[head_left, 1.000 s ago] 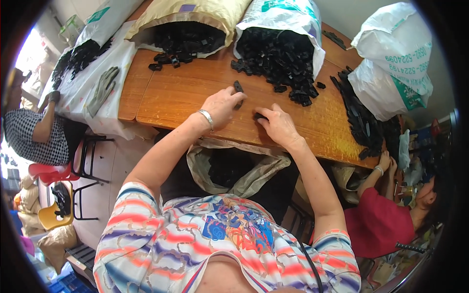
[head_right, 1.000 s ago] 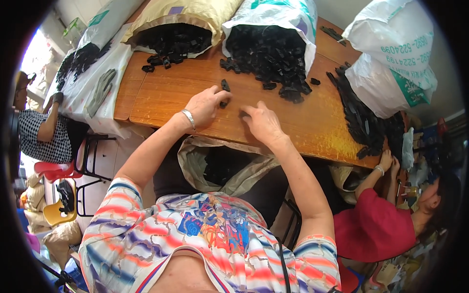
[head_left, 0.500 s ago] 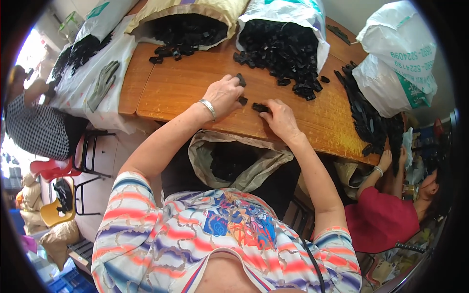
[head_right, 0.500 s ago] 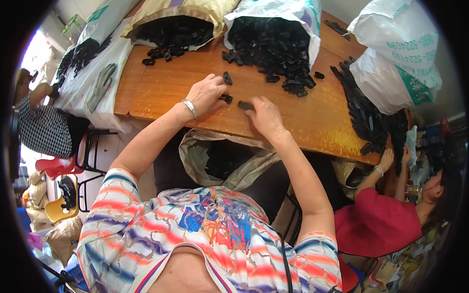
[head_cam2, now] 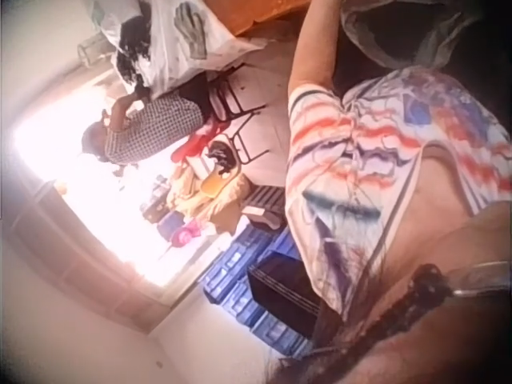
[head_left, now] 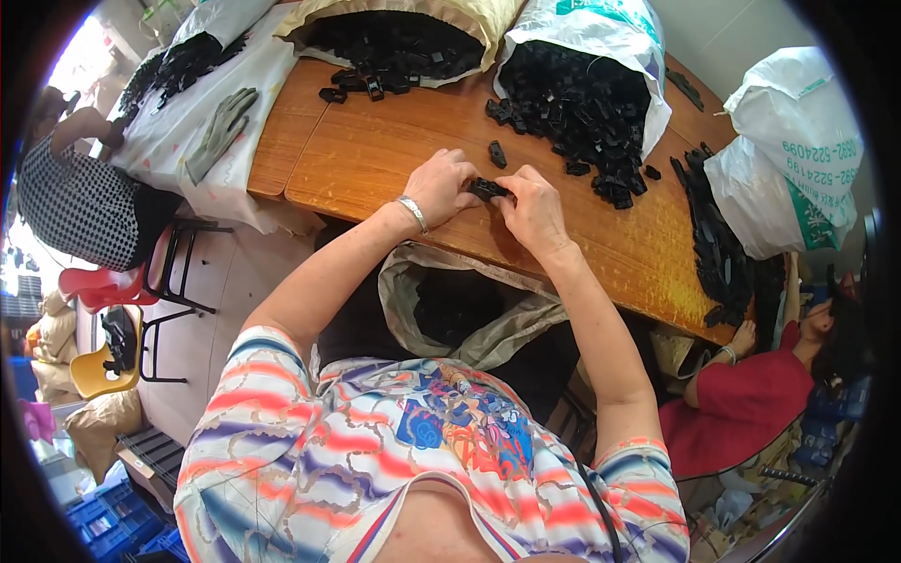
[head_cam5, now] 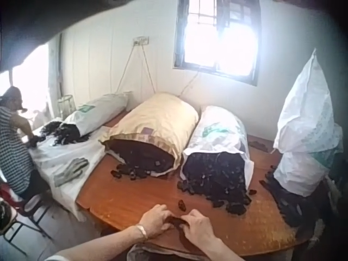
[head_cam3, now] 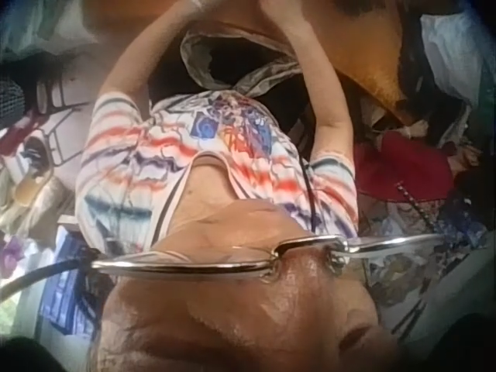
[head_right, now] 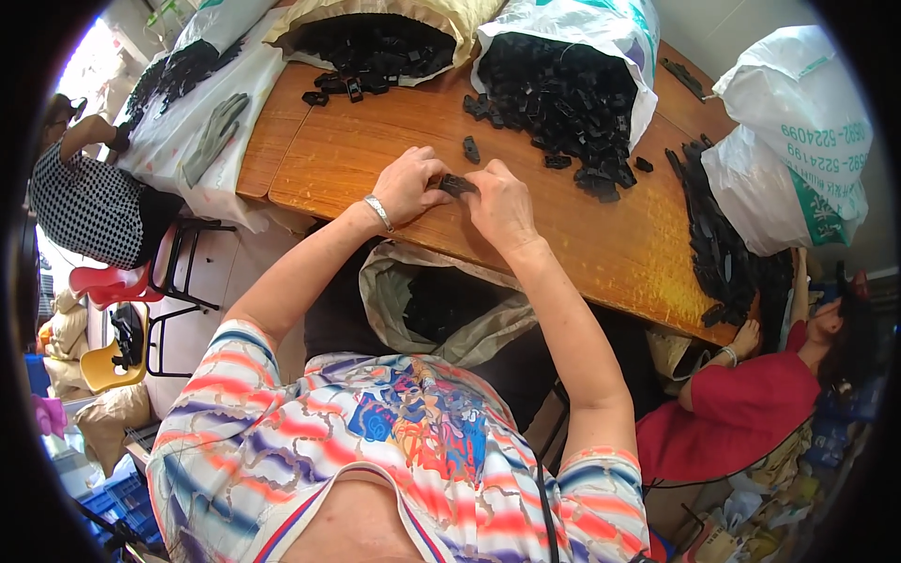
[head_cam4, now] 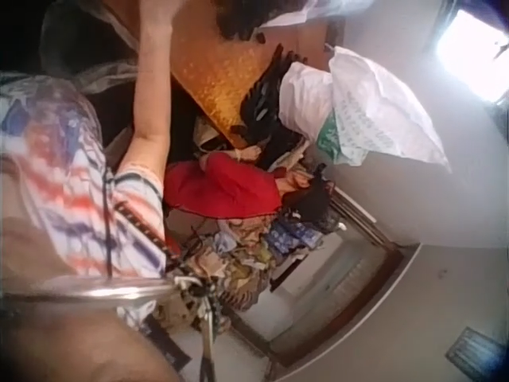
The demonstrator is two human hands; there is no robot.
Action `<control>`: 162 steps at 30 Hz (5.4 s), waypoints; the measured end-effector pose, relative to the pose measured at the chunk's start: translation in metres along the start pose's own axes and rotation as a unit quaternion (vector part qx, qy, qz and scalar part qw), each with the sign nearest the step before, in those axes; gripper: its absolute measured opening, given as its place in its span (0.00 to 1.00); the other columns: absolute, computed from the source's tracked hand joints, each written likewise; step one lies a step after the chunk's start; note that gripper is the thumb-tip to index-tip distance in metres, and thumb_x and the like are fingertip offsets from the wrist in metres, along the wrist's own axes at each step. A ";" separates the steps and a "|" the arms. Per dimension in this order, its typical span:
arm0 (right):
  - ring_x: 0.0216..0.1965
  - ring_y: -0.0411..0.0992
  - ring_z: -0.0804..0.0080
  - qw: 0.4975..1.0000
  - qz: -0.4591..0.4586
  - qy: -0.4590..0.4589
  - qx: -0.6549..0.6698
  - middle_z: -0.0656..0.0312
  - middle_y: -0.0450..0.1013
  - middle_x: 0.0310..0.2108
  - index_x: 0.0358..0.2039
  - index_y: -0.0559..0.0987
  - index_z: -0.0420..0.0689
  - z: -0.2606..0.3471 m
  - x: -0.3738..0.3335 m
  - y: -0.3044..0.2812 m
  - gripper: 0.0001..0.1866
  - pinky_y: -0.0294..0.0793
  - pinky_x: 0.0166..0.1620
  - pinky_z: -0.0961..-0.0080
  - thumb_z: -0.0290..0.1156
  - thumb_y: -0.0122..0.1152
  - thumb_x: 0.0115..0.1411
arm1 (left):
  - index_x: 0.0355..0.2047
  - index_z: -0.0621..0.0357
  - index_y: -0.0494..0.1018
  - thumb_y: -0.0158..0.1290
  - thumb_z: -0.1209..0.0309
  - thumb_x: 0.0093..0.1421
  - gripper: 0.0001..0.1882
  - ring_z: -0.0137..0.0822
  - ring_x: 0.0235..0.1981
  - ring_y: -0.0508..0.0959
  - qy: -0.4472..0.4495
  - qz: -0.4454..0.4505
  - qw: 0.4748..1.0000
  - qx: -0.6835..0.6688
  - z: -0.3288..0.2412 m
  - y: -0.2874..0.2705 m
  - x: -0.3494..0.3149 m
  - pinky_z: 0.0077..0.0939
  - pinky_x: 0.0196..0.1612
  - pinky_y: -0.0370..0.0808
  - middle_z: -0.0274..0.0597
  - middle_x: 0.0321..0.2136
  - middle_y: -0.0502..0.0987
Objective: Sorting and inspecting small black plastic components at a workshop table.
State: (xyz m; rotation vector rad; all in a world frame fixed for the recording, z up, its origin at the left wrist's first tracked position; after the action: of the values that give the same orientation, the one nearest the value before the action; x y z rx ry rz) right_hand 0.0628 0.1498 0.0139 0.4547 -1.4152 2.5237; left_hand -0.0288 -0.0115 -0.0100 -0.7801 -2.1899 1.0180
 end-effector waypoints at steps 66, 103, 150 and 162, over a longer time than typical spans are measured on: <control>0.69 0.53 0.56 0.987 0.026 0.059 -0.146 0.58 0.57 0.68 0.66 0.65 0.54 -0.091 0.355 0.127 0.32 0.52 0.68 0.65 0.56 0.44 0.66 | 0.55 0.51 0.72 0.45 0.50 0.63 0.27 0.49 0.59 0.69 -0.164 -0.305 0.910 0.227 0.315 -0.126 0.190 0.44 0.61 0.64 0.47 0.57 0.71; 0.59 0.61 0.46 0.962 0.026 -0.189 -0.197 0.42 0.65 0.54 0.37 0.81 0.40 -0.018 0.217 0.077 0.15 0.62 0.62 0.58 0.29 0.63 0.48 | 0.50 0.62 0.69 0.59 0.64 0.52 0.26 0.54 0.53 0.70 0.070 -0.225 0.971 0.035 0.191 -0.080 0.109 0.40 0.55 0.71 0.52 0.48 0.73; 0.65 0.58 0.54 0.981 -0.003 -0.118 0.155 0.50 0.60 0.65 0.61 0.70 0.50 -0.176 0.451 0.160 0.29 0.56 0.66 0.61 0.53 0.46 0.65 | 0.55 0.45 0.72 0.44 0.48 0.64 0.25 0.45 0.58 0.72 0.074 -0.251 0.965 0.025 0.326 -0.113 0.248 0.41 0.59 0.68 0.40 0.55 0.74; 0.66 0.57 0.54 0.978 0.085 -0.125 -0.141 0.52 0.61 0.65 0.61 0.69 0.50 -0.009 0.341 0.132 0.30 0.56 0.66 0.60 0.53 0.50 0.64 | 0.52 0.56 0.74 0.51 0.43 0.59 0.32 0.49 0.53 0.74 -0.223 0.109 0.950 0.187 0.223 -0.157 0.164 0.40 0.57 0.69 0.50 0.51 0.76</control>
State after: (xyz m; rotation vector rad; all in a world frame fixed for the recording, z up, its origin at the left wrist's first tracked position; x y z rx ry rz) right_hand -0.2990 0.1003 0.0300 0.6398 -1.9495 2.3990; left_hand -0.3354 -0.0805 0.0423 -0.6690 -2.1876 1.8085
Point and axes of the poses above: each hand's wrist, its own x-axis towards the middle knuckle, its own y-axis out of the palm, z = x × y, the point moved 1 cm from there along x, towards the middle knuckle
